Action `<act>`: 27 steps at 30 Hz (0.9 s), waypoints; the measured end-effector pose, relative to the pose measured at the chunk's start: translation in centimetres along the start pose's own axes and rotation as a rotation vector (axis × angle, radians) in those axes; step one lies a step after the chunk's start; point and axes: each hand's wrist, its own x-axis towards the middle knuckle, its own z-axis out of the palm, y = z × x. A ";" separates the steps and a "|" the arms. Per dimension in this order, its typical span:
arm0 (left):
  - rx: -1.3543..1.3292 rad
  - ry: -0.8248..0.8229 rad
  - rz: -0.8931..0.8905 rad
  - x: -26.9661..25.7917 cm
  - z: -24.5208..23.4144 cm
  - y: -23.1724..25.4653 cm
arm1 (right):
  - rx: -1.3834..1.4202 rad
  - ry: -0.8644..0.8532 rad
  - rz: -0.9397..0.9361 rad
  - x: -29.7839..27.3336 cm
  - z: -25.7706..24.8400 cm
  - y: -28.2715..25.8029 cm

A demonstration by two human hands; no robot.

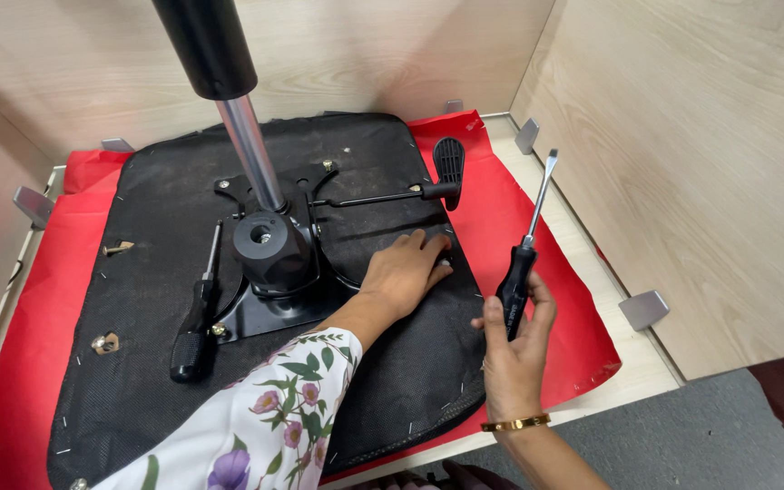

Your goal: The person uses a screwdriver to tighten screws on the underside of an office chair base. They systematically work around the base, securing the fabric and metal components together.

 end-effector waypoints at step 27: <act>0.269 0.037 0.166 1.9 4.6 -1.1 | 0.016 -0.130 -0.160 1.7 -0.9 -0.4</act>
